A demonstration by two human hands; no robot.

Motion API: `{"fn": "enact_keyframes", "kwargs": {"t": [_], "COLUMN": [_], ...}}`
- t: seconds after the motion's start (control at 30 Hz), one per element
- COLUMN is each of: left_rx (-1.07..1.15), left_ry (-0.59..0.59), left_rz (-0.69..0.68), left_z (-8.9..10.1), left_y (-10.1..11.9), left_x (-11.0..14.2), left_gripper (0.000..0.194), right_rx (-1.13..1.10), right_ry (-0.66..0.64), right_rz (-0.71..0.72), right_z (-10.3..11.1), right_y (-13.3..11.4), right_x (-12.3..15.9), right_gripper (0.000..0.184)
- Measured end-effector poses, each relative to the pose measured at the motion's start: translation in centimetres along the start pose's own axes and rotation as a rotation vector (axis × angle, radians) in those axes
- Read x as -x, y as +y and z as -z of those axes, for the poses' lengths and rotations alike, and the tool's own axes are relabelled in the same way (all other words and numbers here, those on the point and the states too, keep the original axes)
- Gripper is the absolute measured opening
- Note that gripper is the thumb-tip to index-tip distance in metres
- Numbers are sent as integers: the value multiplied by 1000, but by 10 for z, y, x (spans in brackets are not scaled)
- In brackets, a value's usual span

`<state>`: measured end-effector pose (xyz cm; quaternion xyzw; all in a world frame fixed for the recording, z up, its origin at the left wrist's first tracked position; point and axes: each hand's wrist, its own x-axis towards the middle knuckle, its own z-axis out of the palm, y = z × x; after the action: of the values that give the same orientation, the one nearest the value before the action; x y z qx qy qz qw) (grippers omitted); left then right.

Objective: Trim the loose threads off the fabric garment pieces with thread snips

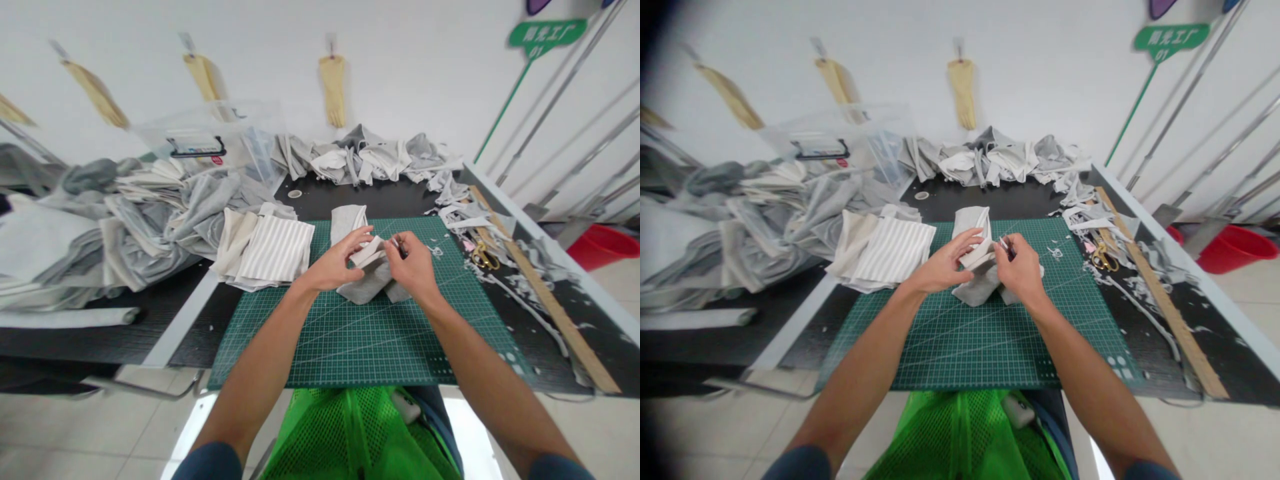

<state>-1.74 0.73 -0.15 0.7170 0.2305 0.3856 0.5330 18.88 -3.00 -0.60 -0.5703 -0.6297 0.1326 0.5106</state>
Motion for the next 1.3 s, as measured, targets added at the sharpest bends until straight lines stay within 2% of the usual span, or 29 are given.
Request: {"fn": "enact_keyframes", "kwargs": {"t": [0.1, 0.23, 0.33, 0.4, 0.47, 0.53, 0.6, 0.67, 0.73, 0.83, 0.93, 1.17, 1.3], "left_rx": [3, 13, 26, 57, 95, 140, 163, 123, 53, 13, 19, 128, 165], "left_ry": [104, 213, 234, 255, 276, 290, 292, 270, 210, 156, 189, 149, 236], "left_rz": [39, 63, 59, 49, 25, -15, -32, 13, 99, 171, 159, 153, 156], "left_z": [-2, -7, -15, -19, -22, -21, -20, -17, -15, -12, -11, -11, -12], "left_y": [0, 2, 5, 7, 7, 7, 7, 7, 6, 6, 8, 15, 11], "left_x": [-3, -4, -3, -3, -4, -4, -5, -5, -4, -3, -2, -2, -3], "left_gripper": [77, 65, 62, 62, 61, 62, 69, 70, 56, 37, 28, 32, 30], "right_rx": [30, 0, -72, -93, -115, -153, -221, -318, -408, -482, -517, -501, -493], "right_ry": [-9, 2, -143, -254, -304, -289, -252, -240, -247, -225, -184, -204, -215], "right_rz": [10, 155, 201, 177, 114, 28, -53, -110, -149, -174, -177, -204, -200], "right_z": [3, 10, 12, 10, 7, 6, 6, 8, 8, 8, 6, 2, 0], "right_y": [1, -10, -18, -19, -16, -13, -11, -10, -11, -11, -11, -11, -8], "right_x": [-1, 2, 4, 4, 2, 0, 0, 0, 1, 2, 2, 2, 3], "right_gripper": [22, 29, 44, 47, 38, 29, 31, 35, 37, 37, 35, 36, 41]}}
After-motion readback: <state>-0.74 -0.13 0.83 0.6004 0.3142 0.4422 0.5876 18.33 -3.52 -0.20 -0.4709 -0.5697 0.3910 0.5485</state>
